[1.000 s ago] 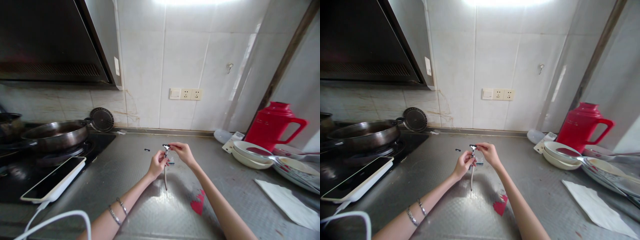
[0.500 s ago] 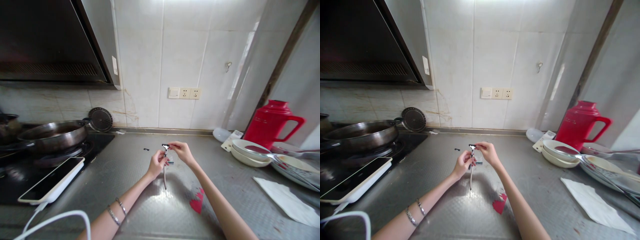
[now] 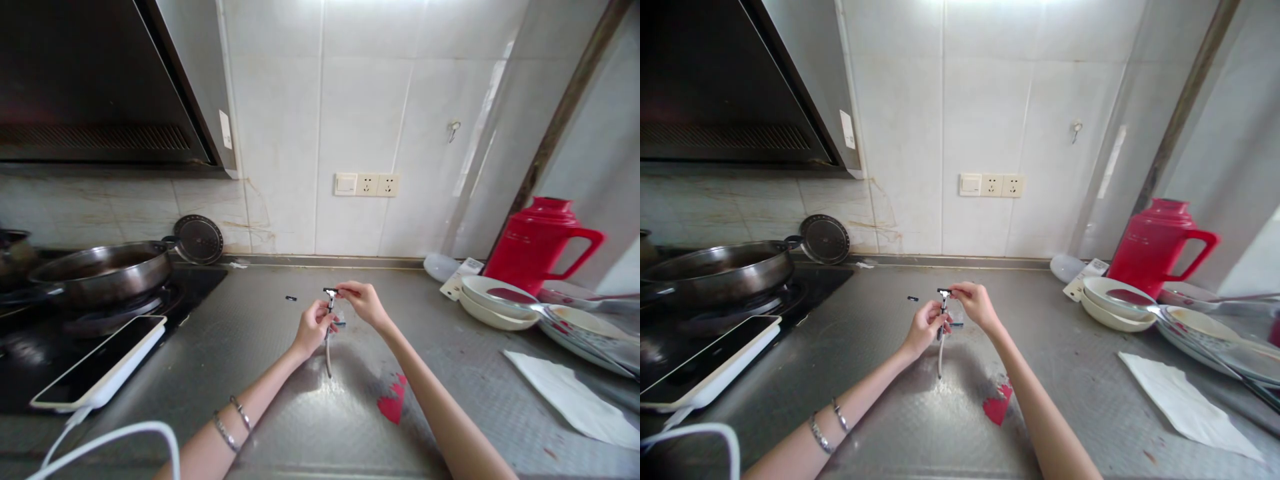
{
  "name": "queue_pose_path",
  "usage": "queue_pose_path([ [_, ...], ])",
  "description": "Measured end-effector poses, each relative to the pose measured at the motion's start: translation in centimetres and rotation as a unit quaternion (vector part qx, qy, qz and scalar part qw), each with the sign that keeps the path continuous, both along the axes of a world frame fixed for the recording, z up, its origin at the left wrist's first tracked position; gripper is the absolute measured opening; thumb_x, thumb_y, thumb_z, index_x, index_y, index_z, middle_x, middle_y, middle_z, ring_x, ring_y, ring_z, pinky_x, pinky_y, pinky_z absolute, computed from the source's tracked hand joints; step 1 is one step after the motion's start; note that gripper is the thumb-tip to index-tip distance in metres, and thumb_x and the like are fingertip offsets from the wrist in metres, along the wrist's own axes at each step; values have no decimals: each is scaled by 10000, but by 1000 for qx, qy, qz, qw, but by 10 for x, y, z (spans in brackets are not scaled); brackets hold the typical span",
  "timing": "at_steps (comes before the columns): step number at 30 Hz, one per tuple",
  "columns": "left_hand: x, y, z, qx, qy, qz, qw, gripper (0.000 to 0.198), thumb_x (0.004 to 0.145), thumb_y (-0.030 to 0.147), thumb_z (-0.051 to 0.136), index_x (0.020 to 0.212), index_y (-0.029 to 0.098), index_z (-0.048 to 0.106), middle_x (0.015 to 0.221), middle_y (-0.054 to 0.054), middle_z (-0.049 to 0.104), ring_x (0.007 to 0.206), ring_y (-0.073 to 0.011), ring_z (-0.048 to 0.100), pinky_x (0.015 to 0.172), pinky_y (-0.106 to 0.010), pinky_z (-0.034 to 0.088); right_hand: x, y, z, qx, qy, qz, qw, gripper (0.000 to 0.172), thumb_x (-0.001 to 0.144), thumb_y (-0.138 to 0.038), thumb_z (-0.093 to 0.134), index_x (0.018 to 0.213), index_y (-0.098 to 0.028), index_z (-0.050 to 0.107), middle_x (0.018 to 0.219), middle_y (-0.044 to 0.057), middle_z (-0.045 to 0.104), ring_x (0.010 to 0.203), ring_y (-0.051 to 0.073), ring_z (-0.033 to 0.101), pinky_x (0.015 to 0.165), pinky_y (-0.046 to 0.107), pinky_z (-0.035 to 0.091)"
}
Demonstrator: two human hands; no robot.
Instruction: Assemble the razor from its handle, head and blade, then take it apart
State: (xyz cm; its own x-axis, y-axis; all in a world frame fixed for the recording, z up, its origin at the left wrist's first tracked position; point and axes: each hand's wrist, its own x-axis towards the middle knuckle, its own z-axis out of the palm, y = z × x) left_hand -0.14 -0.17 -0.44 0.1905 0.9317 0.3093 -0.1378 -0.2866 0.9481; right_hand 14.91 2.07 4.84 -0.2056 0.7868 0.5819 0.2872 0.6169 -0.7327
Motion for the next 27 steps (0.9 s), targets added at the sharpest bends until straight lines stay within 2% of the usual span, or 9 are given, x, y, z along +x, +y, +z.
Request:
queue_pose_path([
  [5, 1, 2, -2, -4, -2, 5, 1000, 271, 730, 349, 604, 866, 155, 473, 671, -14, 631, 474, -118, 588, 469, -224, 441, 1, 1, 0, 9, -17, -1, 1000, 201, 781, -271, 516, 823, -183, 693, 786, 57, 700, 711, 181, 641, 674, 283, 503],
  [13, -2, 4, 0, 11, 7, 3, 1000, 262, 740, 346, 596, 872, 145, 492, 688, -31, 643, 517, -134, 616, 472, -217, 437, -3, -2, 1, -2, 12, -6, 1000, 201, 770, -293, 531, 830, -183, 688, 798, 56, 703, 724, 179, 647, 683, 283, 510],
  [18, -4, 7, 4, -2, -7, -6, 1000, 276, 724, 327, 618, 899, 132, 532, 716, -50, 667, 580, -163, 645, 519, -235, 456, -2, 1, 0, -22, 23, 5, 999, 267, 781, -342, 531, 924, -172, 679, 852, 70, 707, 761, 185, 651, 715, 302, 509],
  [20, -6, 11, 7, -9, -13, 9, 1000, 270, 708, 317, 634, 884, 123, 568, 737, -66, 679, 622, -175, 655, 571, -253, 477, -1, 2, -1, -27, 30, -16, 999, 319, 777, -374, 540, 992, -174, 665, 929, 83, 700, 793, 192, 651, 718, 307, 508],
  [22, -10, 16, 10, -17, -23, 41, 999, 245, 686, 300, 654, 841, 120, 594, 758, -75, 687, 673, -180, 660, 627, -264, 491, -1, 3, -2, -16, 24, -72, 997, 334, 766, -400, 553, 978, -169, 670, 943, 93, 696, 765, 190, 649, 688, 295, 502],
  [24, -15, 22, 13, -33, -35, 79, 996, 230, 662, 291, 674, 801, 124, 599, 752, -72, 689, 684, -176, 658, 634, -261, 494, -4, 0, -3, 3, -17, -126, 992, 311, 764, -423, 551, 862, -163, 691, 841, 83, 706, 678, 175, 633, 633, 269, 482],
  [27, -22, 29, 14, -60, -38, 106, 992, 240, 640, 305, 694, 763, 131, 585, 683, -58, 679, 636, -170, 650, 585, -253, 489, -16, -11, -6, 13, -142, -147, 979, 313, 777, -446, 532, 686, -186, 680, 662, 48, 687, 587, 153, 600, 546, 227, 419],
])
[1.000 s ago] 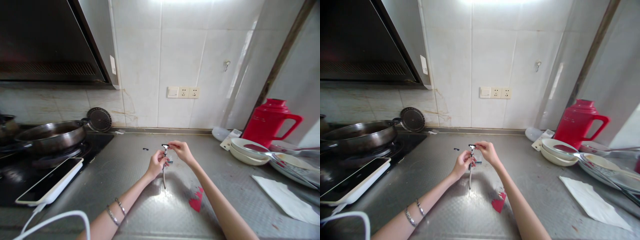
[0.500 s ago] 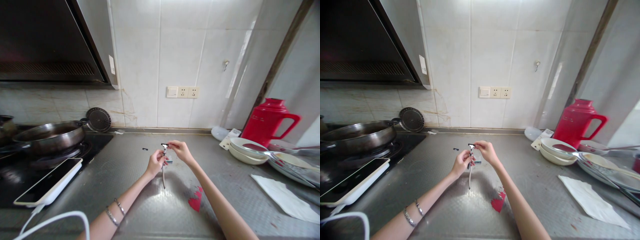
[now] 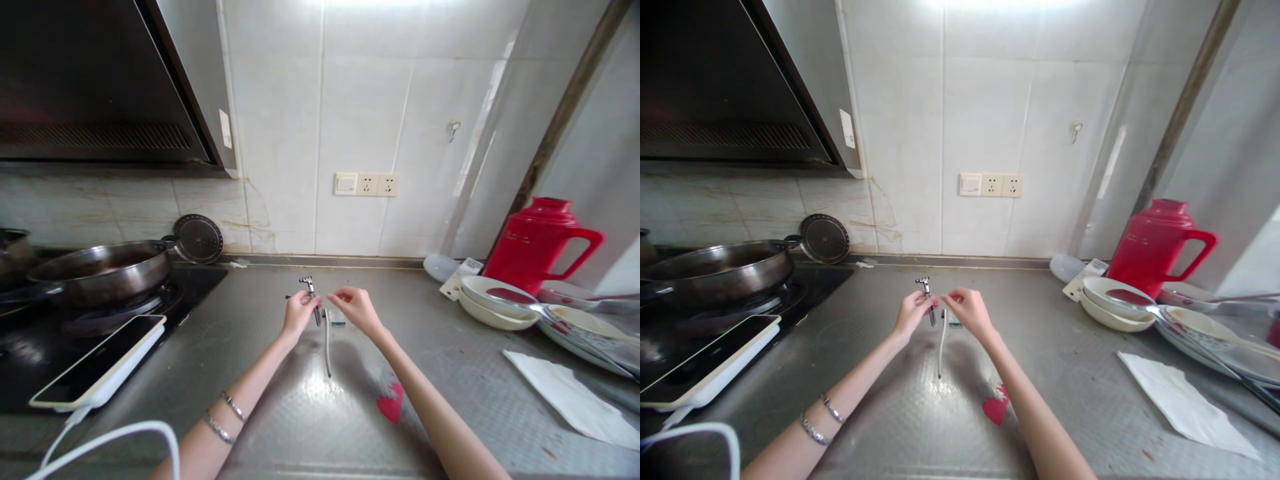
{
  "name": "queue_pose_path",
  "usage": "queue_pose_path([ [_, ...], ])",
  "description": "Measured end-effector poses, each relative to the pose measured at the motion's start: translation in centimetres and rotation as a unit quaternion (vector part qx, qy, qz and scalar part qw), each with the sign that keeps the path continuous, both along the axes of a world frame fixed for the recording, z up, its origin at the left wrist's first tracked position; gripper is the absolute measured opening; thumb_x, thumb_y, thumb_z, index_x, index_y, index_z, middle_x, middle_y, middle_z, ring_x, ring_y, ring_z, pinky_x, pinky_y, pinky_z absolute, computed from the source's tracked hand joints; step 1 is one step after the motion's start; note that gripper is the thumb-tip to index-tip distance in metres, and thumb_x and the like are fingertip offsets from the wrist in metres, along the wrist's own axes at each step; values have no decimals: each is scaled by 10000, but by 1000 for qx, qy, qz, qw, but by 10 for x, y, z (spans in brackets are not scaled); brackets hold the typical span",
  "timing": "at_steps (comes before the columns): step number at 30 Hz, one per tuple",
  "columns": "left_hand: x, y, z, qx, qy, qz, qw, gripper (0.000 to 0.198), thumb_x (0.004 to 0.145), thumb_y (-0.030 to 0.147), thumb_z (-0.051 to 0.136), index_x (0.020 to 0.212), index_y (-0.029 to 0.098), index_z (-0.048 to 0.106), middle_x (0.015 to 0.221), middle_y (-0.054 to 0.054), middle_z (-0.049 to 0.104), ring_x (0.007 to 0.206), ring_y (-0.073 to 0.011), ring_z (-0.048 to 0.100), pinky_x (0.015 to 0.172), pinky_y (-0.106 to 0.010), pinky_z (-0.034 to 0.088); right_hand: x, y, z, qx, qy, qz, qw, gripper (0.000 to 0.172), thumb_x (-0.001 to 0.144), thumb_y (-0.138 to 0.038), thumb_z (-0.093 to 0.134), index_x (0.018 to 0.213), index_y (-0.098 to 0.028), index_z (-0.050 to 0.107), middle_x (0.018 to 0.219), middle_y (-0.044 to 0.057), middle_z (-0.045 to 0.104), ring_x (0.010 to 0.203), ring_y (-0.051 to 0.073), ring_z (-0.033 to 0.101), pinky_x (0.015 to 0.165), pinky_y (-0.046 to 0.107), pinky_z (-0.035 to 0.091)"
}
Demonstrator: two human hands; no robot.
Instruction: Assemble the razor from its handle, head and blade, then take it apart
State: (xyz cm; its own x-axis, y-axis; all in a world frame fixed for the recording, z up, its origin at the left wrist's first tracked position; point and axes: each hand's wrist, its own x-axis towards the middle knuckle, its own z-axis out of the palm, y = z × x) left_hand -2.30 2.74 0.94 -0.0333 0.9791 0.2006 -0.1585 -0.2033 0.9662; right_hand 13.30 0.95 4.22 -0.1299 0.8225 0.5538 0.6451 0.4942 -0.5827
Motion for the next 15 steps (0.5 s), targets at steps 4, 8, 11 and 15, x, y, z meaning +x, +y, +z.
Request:
queue_pose_path([
  [4, -4, 6, -5, 12, 31, 11, 999, 262, 612, 327, 715, 717, 131, 577, 604, -44, 657, 574, -165, 632, 514, -230, 462, -25, -18, -6, -36, -170, -36, 984, 316, 773, -472, 532, 644, -214, 659, 649, 50, 682, 617, 173, 623, 532, 223, 377],
  [8, -4, 6, -11, 34, 94, 25, 995, 282, 597, 353, 722, 692, 140, 563, 511, -6, 618, 462, -140, 578, 421, -197, 380, -41, -25, -12, -56, -264, -83, 959, 271, 800, -423, 504, 767, -201, 656, 722, 94, 691, 653, 202, 641, 546, 235, 386],
  [11, -3, 4, -12, 44, 126, 30, 991, 295, 593, 374, 718, 689, 146, 556, 495, 0, 610, 441, -139, 562, 410, -199, 360, -43, -25, -15, -56, -283, -92, 953, 238, 819, -342, 470, 819, -186, 649, 766, 116, 692, 656, 208, 644, 546, 240, 386],
  [15, -3, 4, -10, 47, 136, 40, 989, 291, 603, 398, 700, 675, 141, 585, 501, -11, 616, 452, -142, 566, 436, -209, 374, -44, -23, -19, -58, -251, -84, 963, 295, 827, -317, 429, 707, -171, 656, 697, 122, 683, 608, 192, 627, 517, 231, 348],
])
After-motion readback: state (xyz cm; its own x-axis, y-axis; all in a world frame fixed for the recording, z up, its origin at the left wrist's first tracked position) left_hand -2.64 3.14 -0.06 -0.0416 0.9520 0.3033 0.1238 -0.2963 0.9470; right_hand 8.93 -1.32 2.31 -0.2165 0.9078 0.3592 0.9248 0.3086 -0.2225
